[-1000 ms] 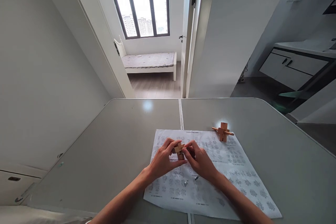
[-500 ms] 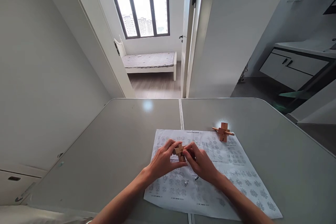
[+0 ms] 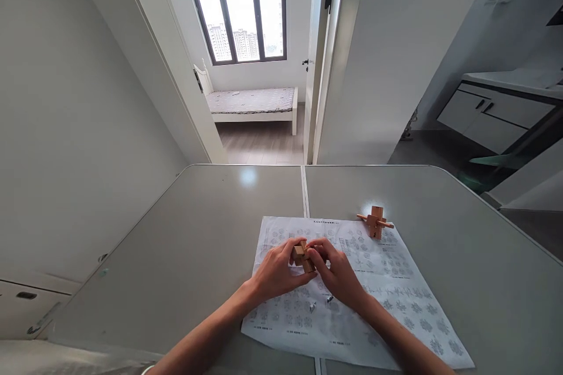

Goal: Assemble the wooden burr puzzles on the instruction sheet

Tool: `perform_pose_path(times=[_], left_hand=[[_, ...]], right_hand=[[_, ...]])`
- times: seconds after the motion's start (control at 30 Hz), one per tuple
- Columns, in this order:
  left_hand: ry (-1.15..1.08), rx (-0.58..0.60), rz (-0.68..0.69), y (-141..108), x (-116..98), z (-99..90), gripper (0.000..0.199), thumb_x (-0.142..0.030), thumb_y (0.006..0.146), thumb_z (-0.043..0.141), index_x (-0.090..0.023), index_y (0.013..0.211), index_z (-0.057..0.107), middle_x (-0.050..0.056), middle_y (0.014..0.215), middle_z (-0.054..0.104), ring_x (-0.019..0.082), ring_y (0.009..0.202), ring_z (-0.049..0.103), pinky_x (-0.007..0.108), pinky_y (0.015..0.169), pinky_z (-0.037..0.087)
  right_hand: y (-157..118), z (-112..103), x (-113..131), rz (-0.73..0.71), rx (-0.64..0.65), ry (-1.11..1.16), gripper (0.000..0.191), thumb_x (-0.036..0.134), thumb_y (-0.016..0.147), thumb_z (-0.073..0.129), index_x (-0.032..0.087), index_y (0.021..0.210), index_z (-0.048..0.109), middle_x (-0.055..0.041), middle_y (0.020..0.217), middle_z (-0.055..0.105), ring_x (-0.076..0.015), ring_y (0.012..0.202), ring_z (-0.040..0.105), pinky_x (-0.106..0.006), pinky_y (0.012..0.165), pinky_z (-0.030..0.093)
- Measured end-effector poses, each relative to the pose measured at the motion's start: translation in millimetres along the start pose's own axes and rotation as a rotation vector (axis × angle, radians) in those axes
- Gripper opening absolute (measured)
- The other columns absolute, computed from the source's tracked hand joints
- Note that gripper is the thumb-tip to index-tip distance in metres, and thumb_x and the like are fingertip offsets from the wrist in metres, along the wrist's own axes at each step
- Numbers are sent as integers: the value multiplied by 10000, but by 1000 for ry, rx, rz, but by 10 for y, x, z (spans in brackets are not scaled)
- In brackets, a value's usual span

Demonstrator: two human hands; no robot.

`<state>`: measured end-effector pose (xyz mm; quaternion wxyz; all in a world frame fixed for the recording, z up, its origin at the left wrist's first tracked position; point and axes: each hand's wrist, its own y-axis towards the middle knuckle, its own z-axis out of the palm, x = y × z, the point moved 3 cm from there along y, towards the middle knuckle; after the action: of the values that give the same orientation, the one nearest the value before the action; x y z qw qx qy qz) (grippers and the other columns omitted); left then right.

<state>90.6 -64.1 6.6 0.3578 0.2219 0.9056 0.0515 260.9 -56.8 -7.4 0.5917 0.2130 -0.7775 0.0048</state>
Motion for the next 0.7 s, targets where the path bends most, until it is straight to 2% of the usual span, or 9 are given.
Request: perform_pose_path(times=[0.1,0.2,0.27,0.4,0.5,0.7], left_hand=[[-82,-1,-43,5,-7,-13,594,-377,803,783,-250,1327,535,5,976,721,154,761,647,288,740,559],[-163,7,-74,22,-30,-44,578,-382,799,783,-235,1311,558,-8,904,695,137,713,588,281,721,533],[-217,15,-88,30,-44,-62,554,-377,801,781,-227,1293,573,-17,854,669,134,694,562,288,731,523],[-372,19,-92,27,-43,-80,502,-348,842,736,-226,1301,575,30,960,688,168,802,615,320,795,541],[-462,25,-88,20,-29,-85,503,-367,863,711,-235,1326,565,56,1048,698,196,887,653,338,835,559],[-436,23,-68,27,-71,-135,481,-342,835,735,-232,1284,604,42,1036,698,194,889,643,329,835,558]], right_hand=[[27,-48,0,31,-14,47,344,537,1063,395,235,1109,551,-8,762,710,-202,679,682,-281,632,499],[61,-111,-18,78,-47,-14,409,570,1063,364,217,1132,559,31,661,625,-168,542,561,-261,550,429],[79,-130,-19,76,-28,-34,431,572,1067,345,211,1109,576,39,635,584,-158,520,507,-257,535,402],[84,-90,24,4,96,20,405,538,1077,353,217,1108,599,1,725,646,-166,602,563,-270,608,452],[70,-67,50,-5,121,33,391,557,1060,392,229,1118,597,-2,725,644,-174,597,562,-278,605,462],[61,-74,47,-6,156,59,389,535,1071,383,223,969,591,4,732,587,-155,607,496,-263,598,420]])
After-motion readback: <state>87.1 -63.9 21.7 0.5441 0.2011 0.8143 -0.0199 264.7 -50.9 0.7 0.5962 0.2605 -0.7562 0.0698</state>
